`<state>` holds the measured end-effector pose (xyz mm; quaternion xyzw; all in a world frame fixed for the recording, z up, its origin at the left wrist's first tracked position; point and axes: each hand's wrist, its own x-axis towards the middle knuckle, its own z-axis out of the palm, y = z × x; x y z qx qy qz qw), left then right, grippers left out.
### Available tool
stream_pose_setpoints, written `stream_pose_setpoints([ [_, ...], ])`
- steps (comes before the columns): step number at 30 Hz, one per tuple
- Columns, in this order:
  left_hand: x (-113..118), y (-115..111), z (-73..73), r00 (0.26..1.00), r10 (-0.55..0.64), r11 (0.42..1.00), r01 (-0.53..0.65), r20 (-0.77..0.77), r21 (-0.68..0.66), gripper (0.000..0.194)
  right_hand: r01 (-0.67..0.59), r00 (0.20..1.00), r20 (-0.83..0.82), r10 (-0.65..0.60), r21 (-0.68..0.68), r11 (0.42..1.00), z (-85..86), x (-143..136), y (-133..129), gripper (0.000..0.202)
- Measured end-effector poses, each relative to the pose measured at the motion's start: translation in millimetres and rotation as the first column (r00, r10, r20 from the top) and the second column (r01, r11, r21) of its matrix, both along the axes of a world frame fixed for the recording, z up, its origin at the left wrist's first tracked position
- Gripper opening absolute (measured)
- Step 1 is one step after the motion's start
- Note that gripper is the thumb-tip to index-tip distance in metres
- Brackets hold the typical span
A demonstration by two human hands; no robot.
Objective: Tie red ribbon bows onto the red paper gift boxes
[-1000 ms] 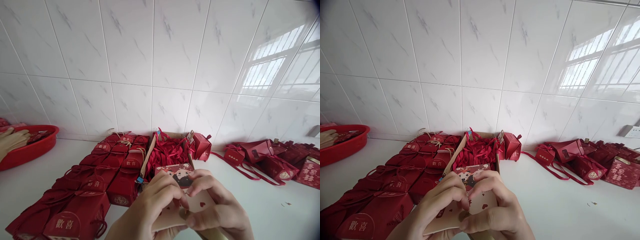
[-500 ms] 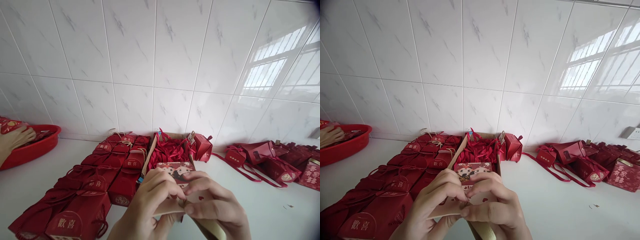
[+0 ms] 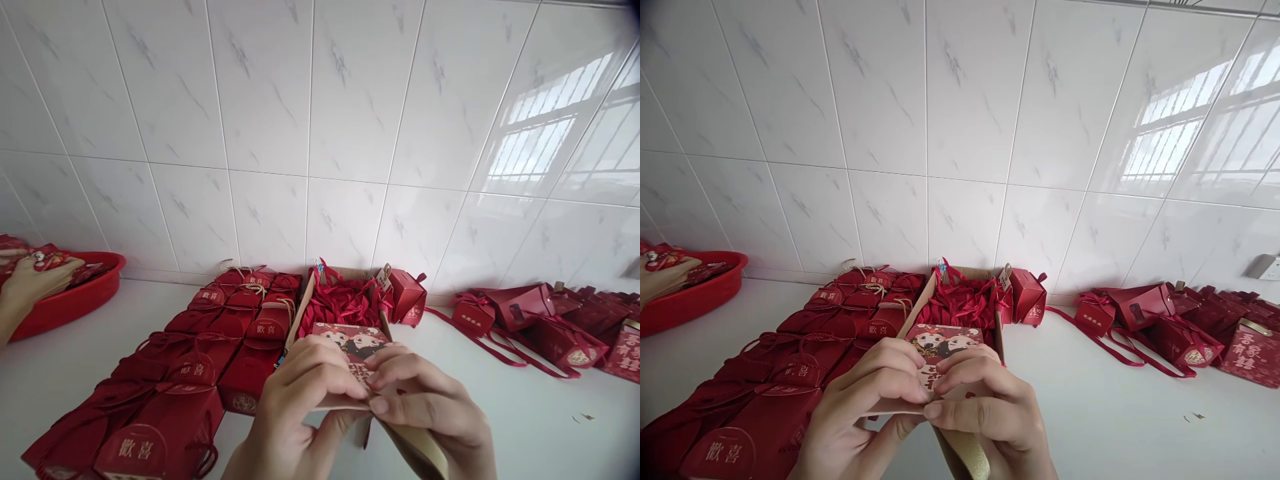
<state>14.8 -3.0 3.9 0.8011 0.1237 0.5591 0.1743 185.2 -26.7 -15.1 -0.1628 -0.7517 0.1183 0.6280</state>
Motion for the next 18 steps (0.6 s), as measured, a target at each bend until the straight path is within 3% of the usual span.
stream_pose_setpoints([
  [12, -4, 7, -4.6, 0.998, 0.063, 0.996, -0.063, 0.01, 0.063, 0.027, 0.107, 0.994, 0.045, -0.103, -0.1, 0.989, 2.0, -3, -1, 0.033],
  [15, -3, 8, -6.0, 0.996, 0.089, 0.995, -0.089, -0.013, 0.05, 0.029, 0.107, 0.994, 0.008, -0.107, -0.179, 0.978, -1.2, -5, 0, 0.033],
  [18, -1, 8, -8.9, 0.984, 0.174, 0.982, -0.175, -0.029, -0.073, 0.04, 0.099, 0.979, -0.134, -0.156, -0.358, 0.928, -8.3, -8, 2, 0.024],
])
